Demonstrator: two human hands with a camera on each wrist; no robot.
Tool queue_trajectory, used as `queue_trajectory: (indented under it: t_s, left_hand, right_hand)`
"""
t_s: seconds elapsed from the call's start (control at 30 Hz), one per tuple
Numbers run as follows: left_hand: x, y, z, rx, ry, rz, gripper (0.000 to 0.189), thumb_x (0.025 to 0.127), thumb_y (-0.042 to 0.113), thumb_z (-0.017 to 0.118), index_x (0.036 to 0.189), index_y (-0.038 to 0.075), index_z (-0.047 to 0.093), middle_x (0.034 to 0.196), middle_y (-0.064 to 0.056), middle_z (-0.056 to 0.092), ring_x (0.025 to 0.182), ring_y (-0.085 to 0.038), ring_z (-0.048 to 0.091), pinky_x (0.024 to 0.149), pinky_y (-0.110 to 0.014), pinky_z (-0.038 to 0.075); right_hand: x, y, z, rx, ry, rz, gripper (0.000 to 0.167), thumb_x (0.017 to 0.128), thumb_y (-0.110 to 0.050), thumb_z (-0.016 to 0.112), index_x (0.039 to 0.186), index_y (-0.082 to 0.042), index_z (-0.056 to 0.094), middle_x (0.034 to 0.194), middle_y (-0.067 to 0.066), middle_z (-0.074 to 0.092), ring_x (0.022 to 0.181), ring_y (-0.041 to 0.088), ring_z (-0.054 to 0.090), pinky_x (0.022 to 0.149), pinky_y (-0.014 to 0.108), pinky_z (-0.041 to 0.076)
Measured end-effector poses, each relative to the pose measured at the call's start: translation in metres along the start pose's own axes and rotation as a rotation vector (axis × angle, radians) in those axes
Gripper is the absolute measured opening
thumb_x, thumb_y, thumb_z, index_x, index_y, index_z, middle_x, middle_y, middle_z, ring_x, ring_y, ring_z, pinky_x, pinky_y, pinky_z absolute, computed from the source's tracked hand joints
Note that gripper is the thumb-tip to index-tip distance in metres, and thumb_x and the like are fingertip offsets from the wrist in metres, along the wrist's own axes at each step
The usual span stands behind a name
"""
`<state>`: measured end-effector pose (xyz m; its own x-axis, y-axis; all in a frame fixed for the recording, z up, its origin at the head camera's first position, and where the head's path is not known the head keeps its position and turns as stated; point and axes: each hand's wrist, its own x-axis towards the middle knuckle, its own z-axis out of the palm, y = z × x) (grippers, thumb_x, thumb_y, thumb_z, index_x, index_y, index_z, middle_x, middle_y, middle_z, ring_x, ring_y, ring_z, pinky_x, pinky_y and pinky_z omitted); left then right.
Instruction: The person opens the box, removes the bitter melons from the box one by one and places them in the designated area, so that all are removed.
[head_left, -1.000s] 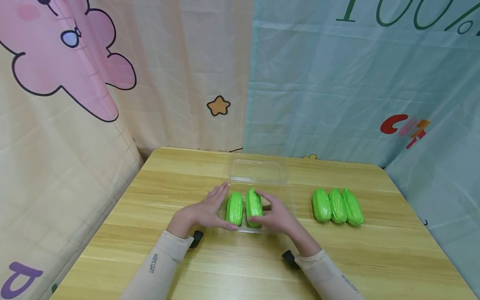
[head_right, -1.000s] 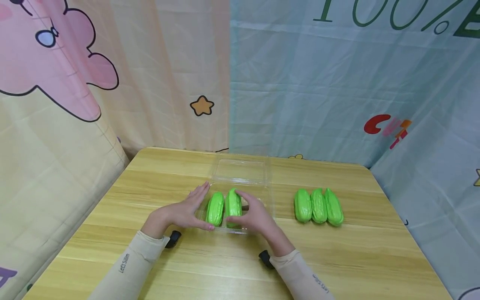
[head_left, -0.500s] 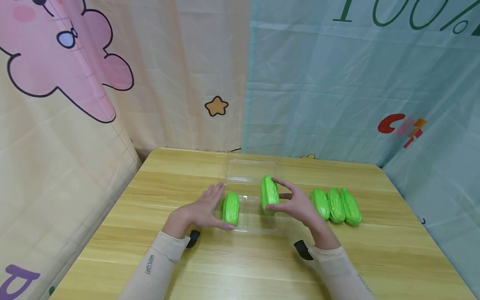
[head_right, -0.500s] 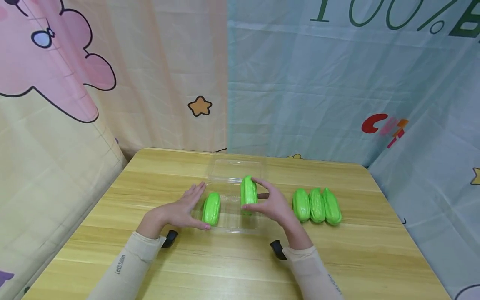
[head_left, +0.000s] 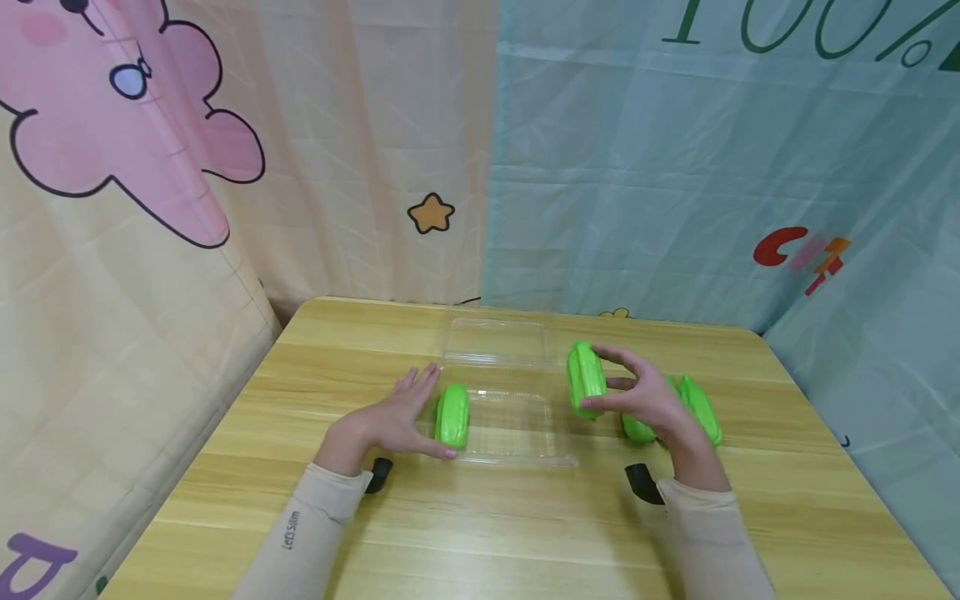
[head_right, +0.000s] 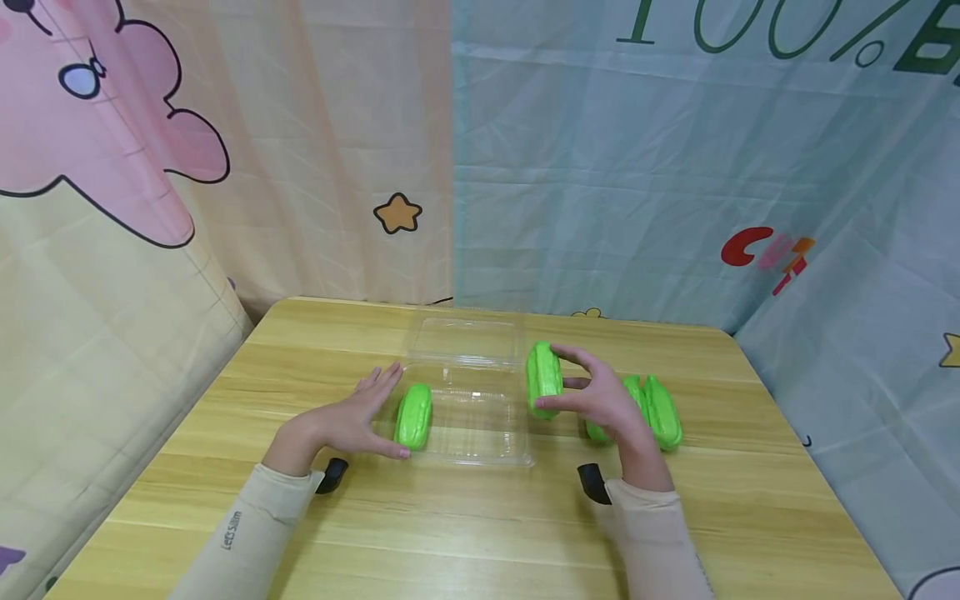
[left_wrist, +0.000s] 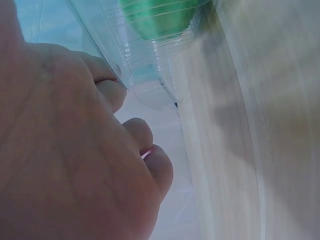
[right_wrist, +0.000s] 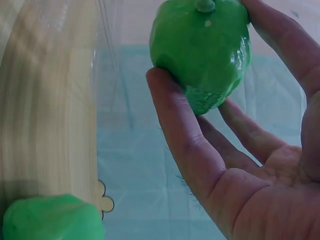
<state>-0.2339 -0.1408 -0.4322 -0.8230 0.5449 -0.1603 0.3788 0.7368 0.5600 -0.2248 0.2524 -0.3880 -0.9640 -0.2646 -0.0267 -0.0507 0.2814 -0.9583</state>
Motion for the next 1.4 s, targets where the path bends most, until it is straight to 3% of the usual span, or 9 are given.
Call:
queue_trajectory:
  t_s: [0.27, 0.4, 0.63, 0.83, 1.07, 1.4]
  left_hand:
    - [-0.002, -0.001, -0.001, -0.004, 0.007, -0.004, 0.136, 0.073, 0.064, 0.082, 0.161, 0.004, -0.003, 0.168, -0.011, -0.009, 0.15, -0.038, -0.015, 0.12, -0.057, -0.002]
    - [-0.003, -0.001, -0.002, 0.003, 0.007, 0.0, 0.136, 0.073, 0.065, 0.081, 0.161, 0.003, -0.003, 0.168, -0.012, -0.008, 0.15, -0.038, -0.014, 0.12, -0.057, -0.002]
    - [-0.003, -0.001, -0.002, -0.001, 0.007, -0.003, 0.136, 0.073, 0.065, 0.081, 0.161, 0.003, -0.003, 0.168, -0.012, -0.008, 0.15, -0.038, -0.014, 0.119, -0.058, -0.002]
    - [-0.003, -0.001, -0.002, 0.001, 0.001, -0.014, 0.136, 0.073, 0.066, 0.081, 0.161, 0.005, -0.004, 0.168, -0.009, -0.009, 0.15, -0.037, -0.014, 0.119, -0.058, -0.002]
    - [-0.002, -0.002, -0.003, 0.016, 0.003, -0.015, 0.137, 0.073, 0.067, 0.08, 0.161, 0.005, -0.004, 0.168, -0.01, -0.009, 0.151, -0.037, -0.014, 0.12, -0.057, -0.002]
    - [-0.001, -0.002, -0.002, 0.013, 0.0, -0.02, 0.137, 0.072, 0.068, 0.08, 0.161, 0.006, -0.004, 0.168, -0.009, -0.009, 0.151, -0.036, -0.014, 0.12, -0.056, -0.003]
  right_hand:
    - [-0.004, 0.008, -0.019, -0.082, -0.007, 0.077, 0.095, 0.079, -0.017, 0.089, 0.157, -0.011, 0.035, 0.163, 0.012, 0.026, 0.138, 0.048, 0.038, 0.093, 0.043, 0.052]
    - [-0.002, 0.01, -0.02, -0.156, -0.009, 0.13, 0.099, 0.077, -0.02, 0.09, 0.157, -0.007, 0.033, 0.161, 0.021, 0.026, 0.139, 0.051, 0.034, 0.096, 0.049, 0.05]
    - [0.0, 0.017, -0.018, -0.363, 0.027, 0.178, 0.1, 0.073, -0.025, 0.093, 0.154, -0.002, 0.037, 0.152, 0.031, 0.037, 0.133, 0.048, 0.045, 0.095, 0.051, 0.051]
    - [0.004, 0.017, -0.011, -0.545, 0.045, 0.151, 0.097, 0.071, -0.025, 0.093, 0.148, 0.006, 0.042, 0.143, 0.035, 0.045, 0.12, 0.048, 0.055, 0.092, 0.054, 0.051]
    - [0.013, 0.022, 0.007, -0.679, 0.102, 0.123, 0.093, 0.07, -0.02, 0.093, 0.143, 0.012, 0.045, 0.143, 0.036, 0.044, 0.131, 0.053, 0.04, 0.105, 0.062, 0.039]
    - [0.015, 0.023, 0.029, -0.851, 0.166, 0.149, 0.085, 0.072, -0.022, 0.091, 0.136, 0.017, 0.05, 0.135, 0.038, 0.046, 0.12, 0.053, 0.049, 0.1, 0.059, 0.044]
